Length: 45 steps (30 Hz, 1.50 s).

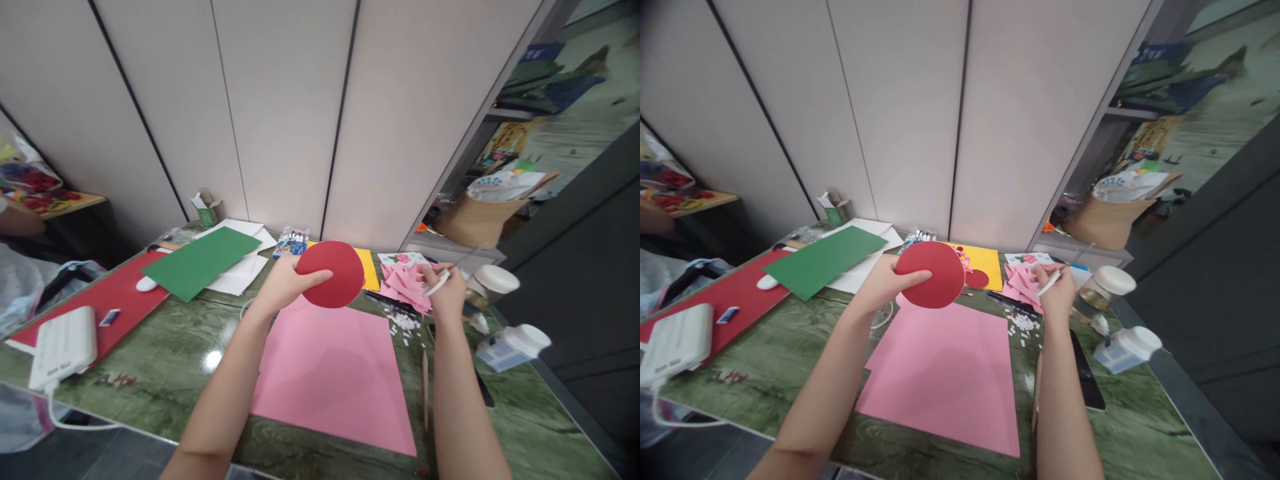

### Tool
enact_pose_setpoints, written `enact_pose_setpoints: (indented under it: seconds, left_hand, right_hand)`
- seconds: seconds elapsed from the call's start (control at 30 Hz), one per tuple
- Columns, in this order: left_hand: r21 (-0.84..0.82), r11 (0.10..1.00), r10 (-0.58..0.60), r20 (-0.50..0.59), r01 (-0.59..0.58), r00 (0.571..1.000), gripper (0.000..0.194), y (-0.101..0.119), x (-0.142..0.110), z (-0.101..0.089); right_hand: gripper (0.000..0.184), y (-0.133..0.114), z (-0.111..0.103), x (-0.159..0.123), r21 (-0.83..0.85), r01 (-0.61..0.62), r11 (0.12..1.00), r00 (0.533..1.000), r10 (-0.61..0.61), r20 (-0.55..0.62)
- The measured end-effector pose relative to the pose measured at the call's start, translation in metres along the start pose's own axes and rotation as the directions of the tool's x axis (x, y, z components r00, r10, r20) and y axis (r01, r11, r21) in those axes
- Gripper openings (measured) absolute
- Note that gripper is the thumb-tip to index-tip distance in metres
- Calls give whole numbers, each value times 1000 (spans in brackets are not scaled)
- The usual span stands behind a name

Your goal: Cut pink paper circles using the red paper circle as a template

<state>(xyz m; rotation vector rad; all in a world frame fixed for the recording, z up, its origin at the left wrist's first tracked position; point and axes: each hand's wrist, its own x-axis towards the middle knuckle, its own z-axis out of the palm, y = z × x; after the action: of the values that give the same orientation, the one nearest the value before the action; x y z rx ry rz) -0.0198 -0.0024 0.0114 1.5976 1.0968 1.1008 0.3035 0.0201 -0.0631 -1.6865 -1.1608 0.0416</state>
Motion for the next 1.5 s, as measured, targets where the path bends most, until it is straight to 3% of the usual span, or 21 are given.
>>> enact_pose_setpoints:
  seconds: [0.13,0.23,0.3,0.4,0.6,0.8,0.93,1.1,1.2,1.3,1.4,1.5]
  left_hand:
    - [45,999,-10,81,6,997,23,3,-1,7]
    - [52,999,-15,147,7,989,24,4,-1,12]
    - [56,998,-19,174,9,985,28,4,-1,14]
    - [49,999,-10,168,2,986,30,2,0,17]
    - [19,1000,20,166,-24,986,31,-2,4,15]
    - [-68,995,86,200,-74,976,37,-7,10,6]
    - [-120,992,70,250,-41,966,34,-12,14,1]
    - [-153,988,28,255,12,966,34,-23,18,-1]
    - [-217,970,-72,161,107,984,35,-42,24,-4]
    - [-226,959,-160,78,173,984,31,-75,34,-13]
    - [-219,932,-296,4,290,955,30,-118,43,-26]
    - [-207,891,-423,-49,405,905,31,-156,46,-35]
  right_hand:
    - [27,-61,-10,-30,239,44,970,974,-96,207]
    - [30,-98,-14,-58,548,-75,833,897,-184,402]
    - [35,-114,-15,-71,561,-105,821,881,-184,435]
    - [36,-122,-14,-79,526,-95,845,922,-124,366]
    - [39,-115,-14,-73,574,-168,801,936,-52,347]
    - [40,-110,-15,-69,545,-129,828,931,-88,355]
    - [38,-108,-14,-68,518,-112,848,909,-124,399]
    - [34,-99,-10,-64,464,-118,878,915,-85,394]
    - [32,-84,-5,-54,479,-142,866,930,-49,365]
    - [32,-57,11,-38,505,-199,840,954,47,297]
    - [28,-26,39,-25,484,-281,829,944,148,296]
    - [22,-1,70,-21,406,-381,831,905,246,346]
